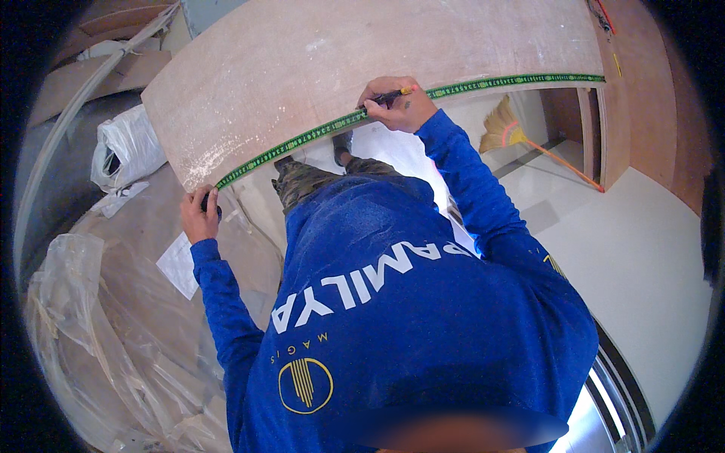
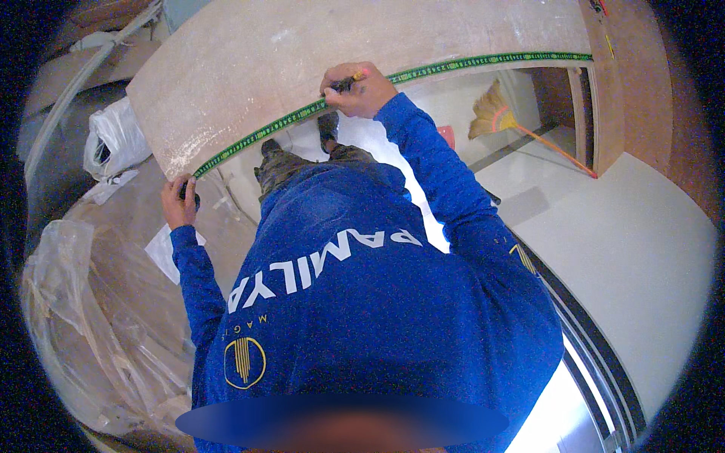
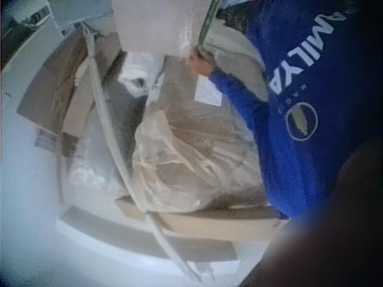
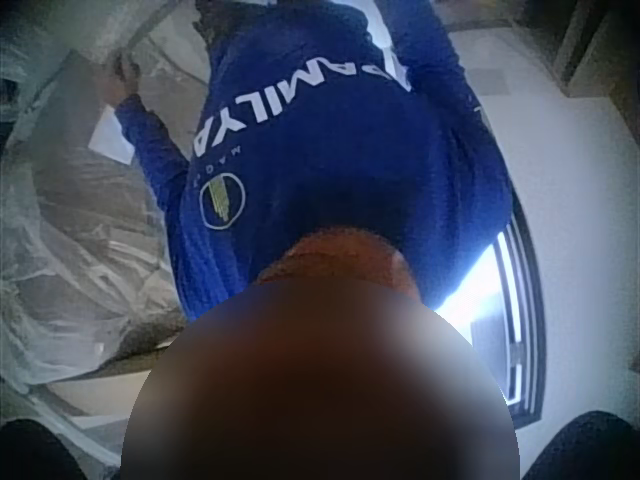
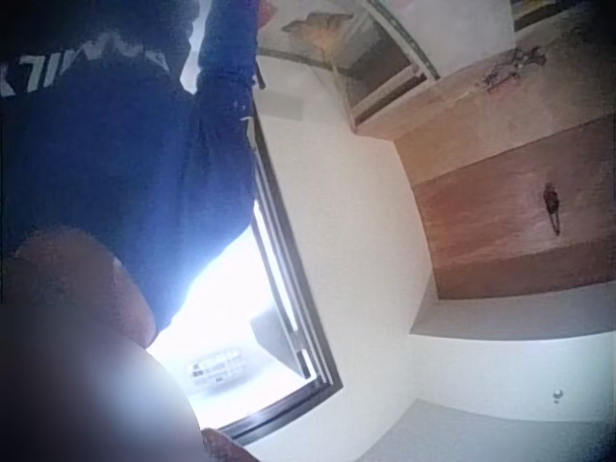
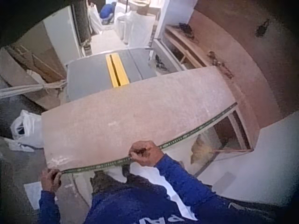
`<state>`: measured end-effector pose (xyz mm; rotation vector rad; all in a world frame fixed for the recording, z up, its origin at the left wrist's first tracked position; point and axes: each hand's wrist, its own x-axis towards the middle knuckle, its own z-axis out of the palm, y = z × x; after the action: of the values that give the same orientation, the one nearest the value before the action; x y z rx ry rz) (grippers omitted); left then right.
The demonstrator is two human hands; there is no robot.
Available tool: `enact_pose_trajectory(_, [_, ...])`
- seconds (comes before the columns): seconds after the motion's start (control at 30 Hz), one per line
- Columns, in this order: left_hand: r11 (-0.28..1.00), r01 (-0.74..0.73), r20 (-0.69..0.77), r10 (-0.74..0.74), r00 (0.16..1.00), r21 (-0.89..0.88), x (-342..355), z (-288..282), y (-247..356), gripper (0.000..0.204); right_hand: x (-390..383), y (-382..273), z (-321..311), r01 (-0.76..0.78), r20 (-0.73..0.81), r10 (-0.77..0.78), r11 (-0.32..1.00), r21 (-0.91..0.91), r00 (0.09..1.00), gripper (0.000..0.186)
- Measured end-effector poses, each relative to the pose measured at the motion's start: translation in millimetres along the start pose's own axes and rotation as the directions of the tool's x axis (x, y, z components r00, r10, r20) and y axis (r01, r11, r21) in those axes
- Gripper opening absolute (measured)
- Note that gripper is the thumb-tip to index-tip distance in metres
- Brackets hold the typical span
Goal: The person positions a large sheet of plywood on a table saw, measures and marks it with a tape measure and pencil, then cuts the sheet using the saw. The person repeats the process with another sheet, measuring and cutting it as well.
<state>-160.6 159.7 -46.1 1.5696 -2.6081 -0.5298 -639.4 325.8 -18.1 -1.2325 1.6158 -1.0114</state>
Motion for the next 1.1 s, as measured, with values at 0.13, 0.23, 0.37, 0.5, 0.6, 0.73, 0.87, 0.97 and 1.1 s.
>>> enact_pose_trajectory(0.13, [1.000,0.009,0.010,-0.009,1.000,-0.017,-0.3,0.5,-0.9,0.024,0.4,-4.8,-0.6,-0.057,0.003,0.058,0.998,-0.028,0.998,0.015])
enact_pose_trajectory(0.23, [0.999,0.000,-0.004,-0.001,1.000,-0.035,-0.8,0.6,-0.5,0.024,0.9,-7.4,-2.9,0.068,-0.006,-0.070,0.987,-0.148,0.998,0.015])
enact_pose_trajectory(0.37, [0.999,-0.008,-0.008,0.007,1.000,-0.044,0.1,0.5,-0.7,0.025,1.3,-7.3,-4.0,0.015,0.028,-0.010,0.988,-0.157,1.000,0.016])
enact_pose_trajectory(0.5, [0.998,-0.008,0.005,0.008,1.000,-0.055,1.4,0.6,-1.8,0.025,1.1,-6.4,-0.9,0.051,-0.003,-0.051,0.990,-0.130,0.999,0.014])
enact_pose_trajectory(0.6, [0.997,-0.008,0.013,0.009,1.000,-0.072,1.7,0.9,-2.4,0.025,-0.6,-8.0,0.5,-0.022,0.011,0.023,0.997,-0.079,1.000,0.015])
enact_pose_trajectory(0.73, [0.999,-0.017,0.012,0.017,1.000,-0.029,2.0,1.0,-2.9,0.025,-2.3,-11.8,-0.9,-0.098,0.044,0.101,0.994,-0.056,0.994,0.016])
enact_pose_trajectory(0.87, [1.000,-0.016,0.012,0.016,1.000,-0.017,1.4,0.9,-3.6,0.025,-1.7,-12.4,-0.3,-0.059,0.020,0.060,0.996,-0.065,0.998,0.017])
enact_pose_trajectory(0.97, [0.999,-0.003,0.020,0.004,1.000,-0.039,0.4,1.5,-4.2,0.025,-1.1,-10.2,0.4,0.003,0.012,-0.002,0.995,-0.101,1.000,0.017])
enact_pose_trajectory(1.1, [0.999,-0.011,0.010,0.011,1.000,-0.053,-0.6,2.1,-3.9,0.025,-2.5,-8.2,1.2,-0.033,0.009,0.034,0.996,-0.077,0.999,0.015])
